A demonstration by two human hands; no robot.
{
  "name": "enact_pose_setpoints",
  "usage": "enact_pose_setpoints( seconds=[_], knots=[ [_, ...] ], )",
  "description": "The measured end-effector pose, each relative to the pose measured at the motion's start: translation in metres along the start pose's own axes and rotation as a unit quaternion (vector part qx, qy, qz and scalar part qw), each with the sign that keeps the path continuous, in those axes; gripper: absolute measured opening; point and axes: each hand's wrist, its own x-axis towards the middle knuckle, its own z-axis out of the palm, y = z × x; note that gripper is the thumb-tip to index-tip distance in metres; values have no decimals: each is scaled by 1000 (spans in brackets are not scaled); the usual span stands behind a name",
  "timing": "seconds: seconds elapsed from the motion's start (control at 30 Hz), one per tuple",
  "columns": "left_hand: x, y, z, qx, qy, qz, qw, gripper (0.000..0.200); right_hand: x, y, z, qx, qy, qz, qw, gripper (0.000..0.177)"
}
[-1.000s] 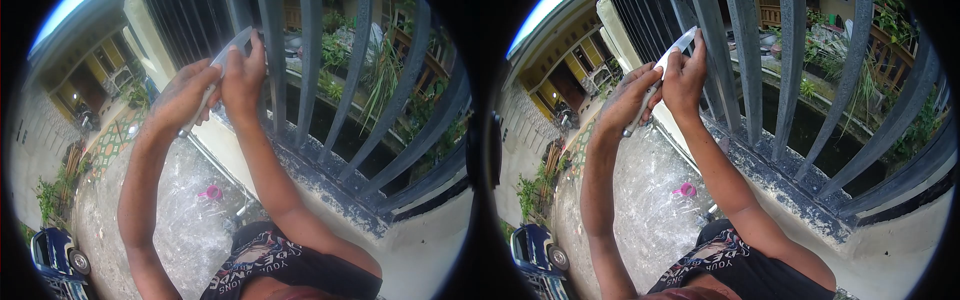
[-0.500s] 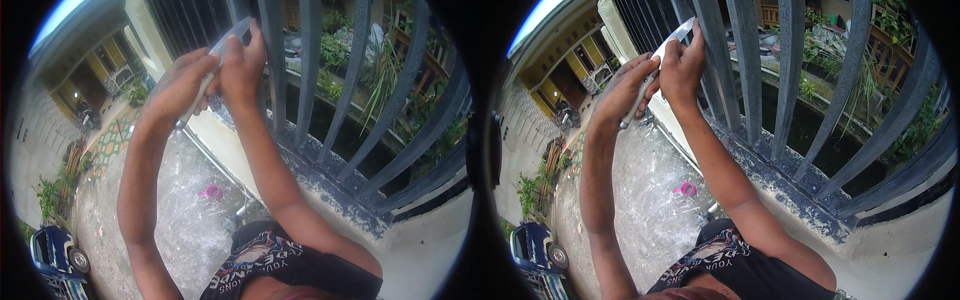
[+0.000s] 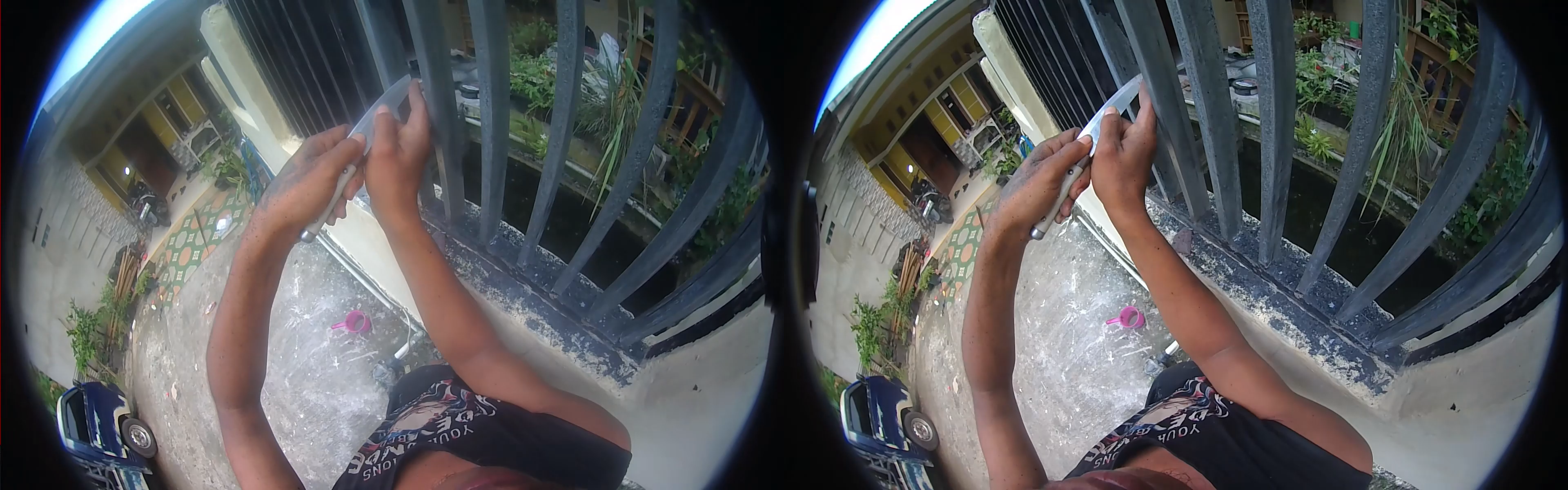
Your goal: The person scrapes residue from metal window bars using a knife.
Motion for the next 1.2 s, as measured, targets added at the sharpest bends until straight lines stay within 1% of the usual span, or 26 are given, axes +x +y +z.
enact_pose_setpoints(
  seconds=[0.03,0.07,0.1,0.17,0.2,0.23,0.3,0.37,0.43,0.5,0.53,0.57,0.6,0.63,0.7,0.77,0.8,0.83,0.87,0.9,0.97,1.03,1.07,1.1,1.17,1.2],
  knots=[
    [0,-5,2,-9,-15,-1,1000,32,-5,4,-2,7,18,9,1000,63],
    [-3,-9,5,-13,6,-10,1000,32,-6,9,-5,-16,17,-9,1000,63],
    [-2,-6,2,-13,8,-12,1000,32,-4,5,-3,-15,16,-7,1000,63],
    [1,0,-3,-1,-14,13,1000,33,2,0,1,-33,6,-14,999,61],
    [5,3,-5,12,0,3,1000,34,6,-8,3,-20,-14,25,999,60],
    [3,11,-6,17,18,15,1000,34,8,-7,6,-21,-14,29,999,60],
    [5,10,-8,18,9,19,1000,35,11,-3,9,0,5,-26,1000,59],
    [-1,5,-2,17,16,14,1000,35,7,2,4,-15,-7,-20,1000,59],
    [0,6,-3,18,23,13,999,35,6,2,6,-22,9,-58,998,60],
    [3,9,-10,6,7,17,1000,35,8,-1,11,-4,19,-37,999,61],
    [-3,22,-6,36,54,-6,998,34,12,-6,14,-11,18,-33,999,61],
    [-1,20,-8,35,54,-9,998,34,14,-9,17,-17,16,-29,999,62],
    [3,17,-12,40,36,7,999,35,14,-12,16,-20,9,-7,1000,62],
    [5,15,-15,46,20,23,998,36,12,-8,16,-20,8,-5,1000,62],
    [2,11,-12,44,17,18,999,37,6,-1,15,17,26,-19,999,62],
    [-2,11,-5,69,100,-24,992,33,6,1,14,27,16,-17,999,63],
    [-1,16,-4,117,148,-30,982,37,9,-2,16,13,13,-12,1000,63],
    [1,19,-11,116,149,-33,981,37,11,-4,18,-2,11,-5,1000,64],
    [5,21,-21,79,74,-9,994,46,16,-6,22,13,13,-23,1000,64],
    [7,22,-26,42,-3,16,999,59,17,-6,23,10,12,-20,1000,64],
    [3,23,-22,47,2,16,999,58,18,-7,23,11,6,-31,999,64],
    [-4,21,-9,73,96,-24,992,38,11,-1,19,28,6,-21,999,64],
    [-4,18,-4,87,121,-20,989,32,10,2,18,29,13,-27,999,64],
    [-2,20,-7,87,122,-17,989,32,10,0,18,28,18,-33,999,64],
    [4,21,-19,44,34,26,998,33,18,-3,21,18,7,-32,999,64],
    [7,24,-24,46,12,35,998,33,22,-6,24,23,7,-30,999,64]
  ],
)
